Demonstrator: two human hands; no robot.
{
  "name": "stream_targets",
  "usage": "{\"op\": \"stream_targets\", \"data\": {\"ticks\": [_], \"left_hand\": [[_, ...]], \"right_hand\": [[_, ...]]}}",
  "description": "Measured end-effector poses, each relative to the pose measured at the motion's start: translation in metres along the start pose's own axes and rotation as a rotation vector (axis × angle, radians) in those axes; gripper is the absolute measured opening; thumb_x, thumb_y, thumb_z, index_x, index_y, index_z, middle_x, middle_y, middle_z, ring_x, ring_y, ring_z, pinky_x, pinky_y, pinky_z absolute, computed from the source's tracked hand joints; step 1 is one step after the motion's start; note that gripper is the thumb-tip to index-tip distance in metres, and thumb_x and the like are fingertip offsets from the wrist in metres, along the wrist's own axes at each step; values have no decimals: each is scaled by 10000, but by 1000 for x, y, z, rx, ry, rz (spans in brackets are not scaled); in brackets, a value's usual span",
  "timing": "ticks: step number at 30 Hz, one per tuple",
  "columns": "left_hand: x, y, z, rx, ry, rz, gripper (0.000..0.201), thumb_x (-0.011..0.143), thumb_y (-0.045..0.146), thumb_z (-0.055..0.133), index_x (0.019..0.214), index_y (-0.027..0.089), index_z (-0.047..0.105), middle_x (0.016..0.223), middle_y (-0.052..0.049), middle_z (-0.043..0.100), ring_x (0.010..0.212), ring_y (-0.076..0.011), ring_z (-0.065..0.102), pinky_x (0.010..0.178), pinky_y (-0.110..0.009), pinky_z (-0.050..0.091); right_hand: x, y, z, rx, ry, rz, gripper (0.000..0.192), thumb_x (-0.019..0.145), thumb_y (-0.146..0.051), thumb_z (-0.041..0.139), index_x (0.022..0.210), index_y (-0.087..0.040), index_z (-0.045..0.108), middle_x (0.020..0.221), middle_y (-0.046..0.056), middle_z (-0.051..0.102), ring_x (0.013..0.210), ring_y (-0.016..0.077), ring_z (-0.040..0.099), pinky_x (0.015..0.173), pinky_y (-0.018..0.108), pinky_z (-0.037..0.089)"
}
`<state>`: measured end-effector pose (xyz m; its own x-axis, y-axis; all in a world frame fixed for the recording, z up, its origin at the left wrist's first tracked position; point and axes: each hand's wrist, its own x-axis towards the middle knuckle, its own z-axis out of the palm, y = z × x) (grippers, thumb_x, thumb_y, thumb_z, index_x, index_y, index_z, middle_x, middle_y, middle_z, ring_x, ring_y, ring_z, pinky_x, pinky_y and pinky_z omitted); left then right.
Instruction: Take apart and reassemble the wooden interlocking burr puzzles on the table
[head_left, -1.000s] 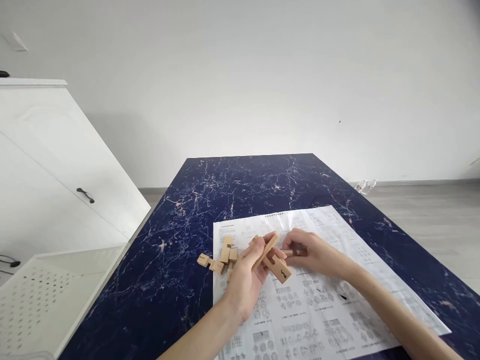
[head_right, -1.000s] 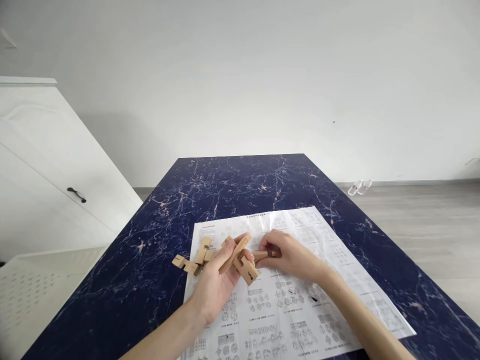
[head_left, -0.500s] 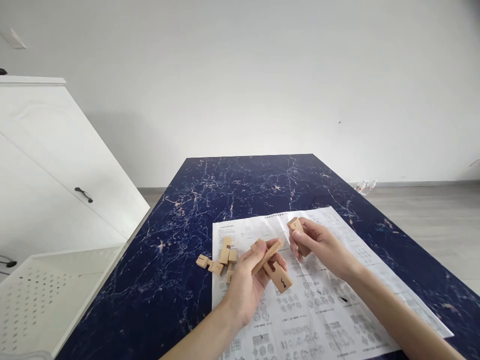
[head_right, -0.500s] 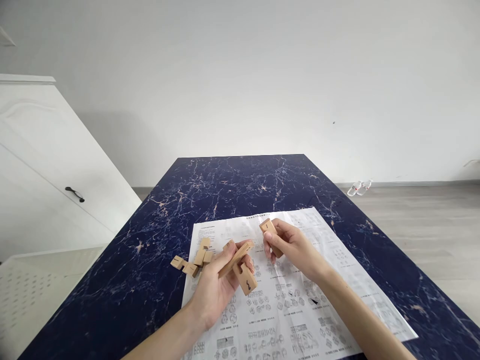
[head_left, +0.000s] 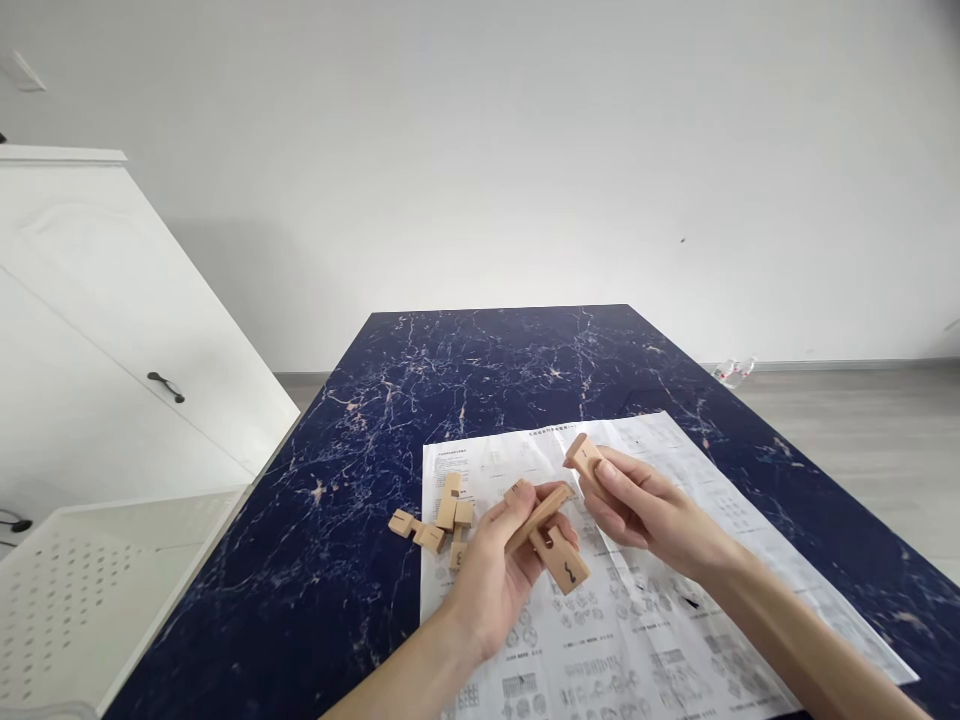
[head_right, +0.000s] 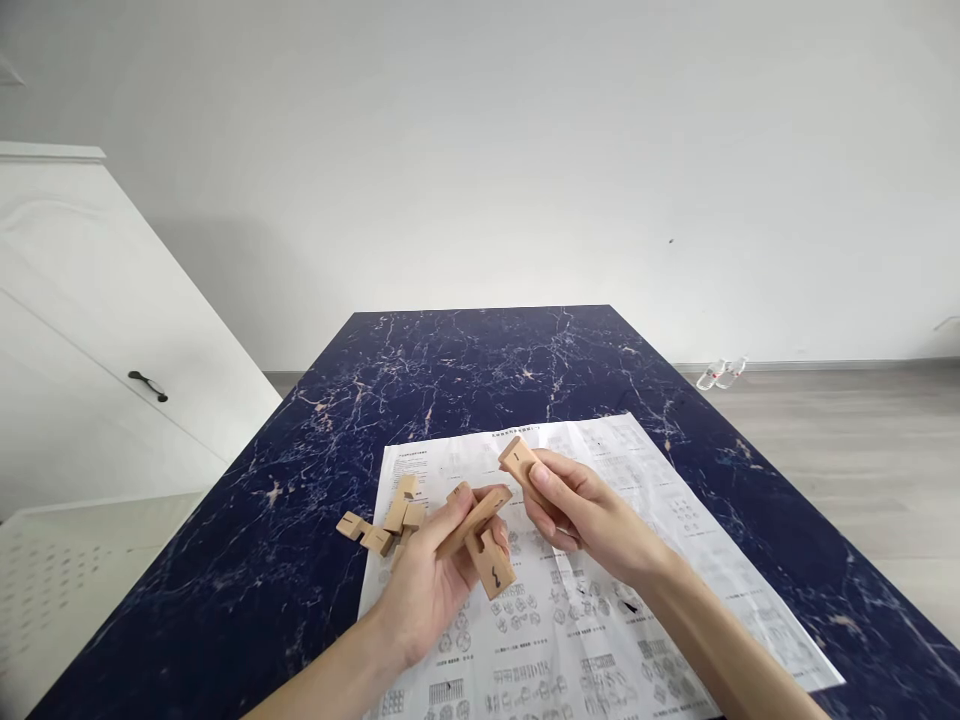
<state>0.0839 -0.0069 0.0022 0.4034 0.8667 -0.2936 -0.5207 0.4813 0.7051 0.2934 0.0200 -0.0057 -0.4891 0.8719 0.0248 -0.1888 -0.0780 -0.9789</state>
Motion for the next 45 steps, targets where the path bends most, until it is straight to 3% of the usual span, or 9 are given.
{"op": "stream_targets", "data": {"ticks": [5,9,16,21,27,35,41,45], "left_hand": [[0,-1,0,-11,-21,-19,502,903,562,805,1133,115,796,805,-73,717,749,-160,609,732,-282,511],[2,-4,-2,3,-50,-39,438,921,565,783,976,130,775,788,-69,713,724,-151,605,714,-268,500],[1,-4,0,67,-119,-42,526,932,670,716,937,144,743,791,-70,708,732,-163,623,707,-269,505],[-1,-6,-1,109,-105,-28,532,941,668,703,983,139,730,786,-60,694,718,-161,638,705,-271,511],[1,-8,-6,198,-162,19,508,984,678,632,951,172,656,750,-42,650,620,-146,579,500,-235,435],[-2,-4,-7,346,-176,65,465,1043,633,562,935,184,605,743,-1,595,518,-89,499,454,-219,378],[-2,-4,-8,364,-209,68,479,1012,667,595,924,197,571,765,18,562,499,-76,470,446,-221,368],[-3,-7,-8,372,-147,70,477,1035,666,548,926,202,564,733,23,553,516,-88,476,461,-221,367]], "right_hand": [[0,2,3,-26,26,-2,426,1142,-585,443,1072,-196,601,573,-107,321,502,95,155,496,277,176],[-2,-1,11,-77,-7,17,429,1135,-592,454,1066,-201,616,537,-122,295,459,84,151,478,269,176],[0,3,15,-155,101,-33,494,1050,-668,578,1045,-186,686,514,-104,342,463,95,295,502,267,254],[0,6,18,-69,30,-8,455,1101,-623,510,1087,-194,662,543,-103,330,479,96,238,500,266,235],[-2,2,20,-11,-21,10,397,1135,-576,477,1106,-210,629,560,-108,333,479,88,179,492,267,185],[-3,-3,22,133,-75,71,431,1085,-625,560,1091,-198,617,501,-138,293,427,73,127,449,257,141],[-1,-2,24,126,-52,116,467,1033,-671,615,1088,-209,587,501,-146,274,446,79,121,462,253,143],[-1,-1,30,36,35,105,546,1019,-756,541,1067,-215,597,545,-129,246,474,88,121,469,255,142]]}}
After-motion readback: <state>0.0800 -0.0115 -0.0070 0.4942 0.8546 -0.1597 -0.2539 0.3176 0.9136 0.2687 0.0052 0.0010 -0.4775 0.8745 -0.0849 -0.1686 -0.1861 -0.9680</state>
